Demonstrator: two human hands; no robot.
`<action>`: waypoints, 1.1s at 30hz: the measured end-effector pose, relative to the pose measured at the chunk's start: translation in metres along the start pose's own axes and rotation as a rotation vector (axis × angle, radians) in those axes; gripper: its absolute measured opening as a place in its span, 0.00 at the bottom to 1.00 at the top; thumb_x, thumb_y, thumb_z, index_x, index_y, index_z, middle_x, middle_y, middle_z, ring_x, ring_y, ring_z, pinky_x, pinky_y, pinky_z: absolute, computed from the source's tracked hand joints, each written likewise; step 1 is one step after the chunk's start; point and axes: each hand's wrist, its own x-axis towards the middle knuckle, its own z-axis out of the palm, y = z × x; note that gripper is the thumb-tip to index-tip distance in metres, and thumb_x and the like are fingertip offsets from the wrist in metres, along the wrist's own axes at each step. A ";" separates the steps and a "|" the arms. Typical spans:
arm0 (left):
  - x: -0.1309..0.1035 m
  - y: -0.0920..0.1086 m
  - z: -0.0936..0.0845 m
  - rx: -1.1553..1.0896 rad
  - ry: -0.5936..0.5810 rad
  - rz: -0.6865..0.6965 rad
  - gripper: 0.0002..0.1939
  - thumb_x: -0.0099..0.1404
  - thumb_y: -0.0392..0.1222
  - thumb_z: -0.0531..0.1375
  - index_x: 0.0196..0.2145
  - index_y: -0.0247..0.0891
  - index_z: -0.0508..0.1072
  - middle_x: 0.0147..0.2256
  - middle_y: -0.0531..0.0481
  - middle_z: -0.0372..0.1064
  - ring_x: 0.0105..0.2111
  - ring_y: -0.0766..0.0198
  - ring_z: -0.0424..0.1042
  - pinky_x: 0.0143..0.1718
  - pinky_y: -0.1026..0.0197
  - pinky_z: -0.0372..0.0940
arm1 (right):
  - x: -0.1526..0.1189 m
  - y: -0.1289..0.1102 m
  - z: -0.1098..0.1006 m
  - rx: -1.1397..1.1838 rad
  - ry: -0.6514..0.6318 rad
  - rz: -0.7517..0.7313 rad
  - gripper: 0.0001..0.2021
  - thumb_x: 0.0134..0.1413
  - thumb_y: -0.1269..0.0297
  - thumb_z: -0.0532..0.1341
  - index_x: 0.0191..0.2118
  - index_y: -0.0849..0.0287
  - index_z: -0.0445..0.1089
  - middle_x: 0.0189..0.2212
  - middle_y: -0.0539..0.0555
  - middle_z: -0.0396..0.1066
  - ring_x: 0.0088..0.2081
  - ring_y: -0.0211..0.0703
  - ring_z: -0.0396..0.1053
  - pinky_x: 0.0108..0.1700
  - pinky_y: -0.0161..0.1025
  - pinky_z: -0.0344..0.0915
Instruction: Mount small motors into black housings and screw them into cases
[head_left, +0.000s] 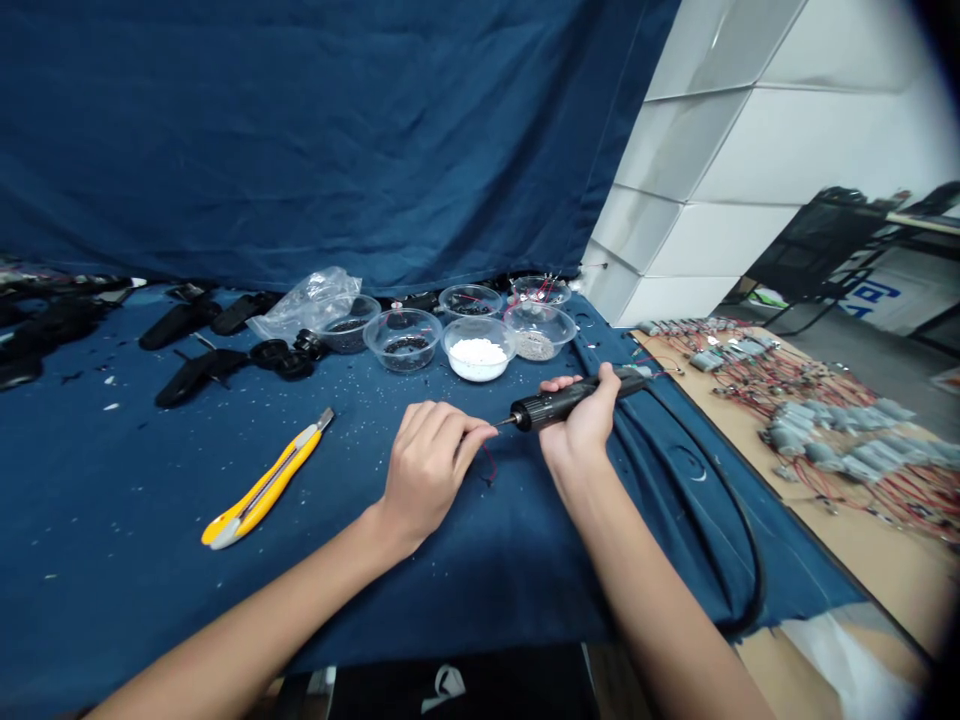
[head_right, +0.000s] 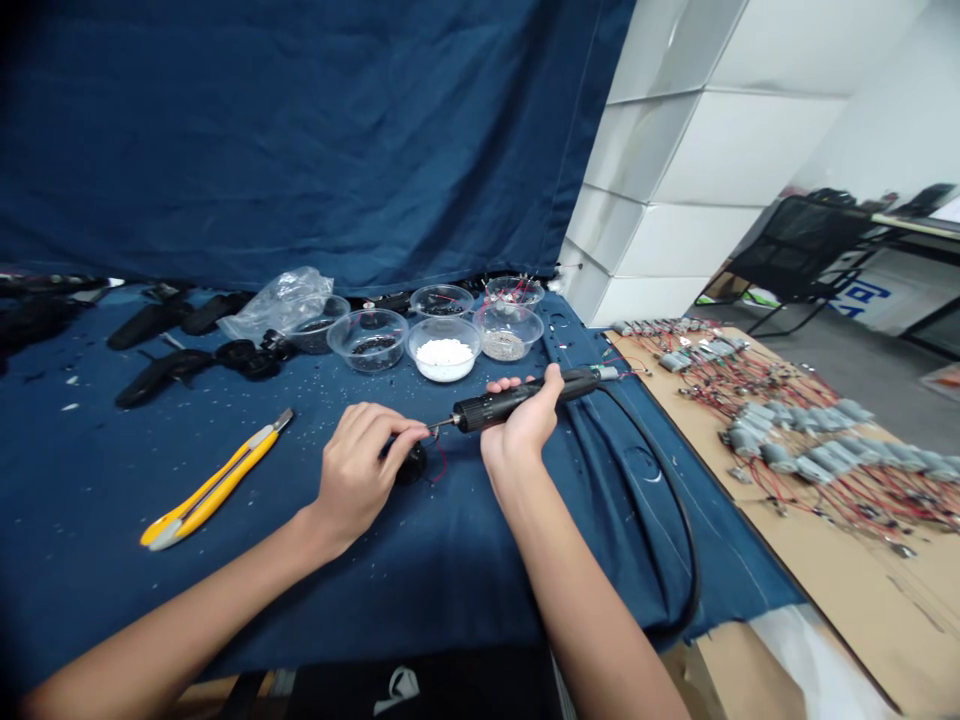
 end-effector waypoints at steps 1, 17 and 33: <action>0.000 0.001 0.001 0.019 0.000 -0.002 0.05 0.68 0.38 0.58 0.33 0.36 0.70 0.30 0.51 0.70 0.32 0.64 0.65 0.38 0.58 0.58 | 0.001 0.000 0.000 -0.003 0.008 0.004 0.15 0.60 0.56 0.56 0.27 0.58 0.55 0.19 0.43 0.57 0.18 0.30 0.59 0.19 0.27 0.64; -0.003 0.005 -0.001 0.005 -0.070 -0.090 0.06 0.68 0.37 0.56 0.41 0.35 0.70 0.36 0.47 0.70 0.37 0.61 0.67 0.41 0.56 0.60 | 0.007 0.002 -0.003 -0.011 0.030 0.034 0.15 0.61 0.56 0.56 0.27 0.58 0.54 0.19 0.43 0.57 0.18 0.30 0.59 0.19 0.27 0.65; 0.007 -0.003 -0.016 -0.057 -0.129 -0.092 0.06 0.67 0.40 0.57 0.42 0.38 0.69 0.41 0.46 0.65 0.44 0.59 0.65 0.47 0.53 0.62 | 0.010 0.001 -0.002 -0.046 0.081 -0.042 0.15 0.61 0.57 0.56 0.27 0.57 0.54 0.18 0.43 0.56 0.17 0.31 0.59 0.18 0.28 0.64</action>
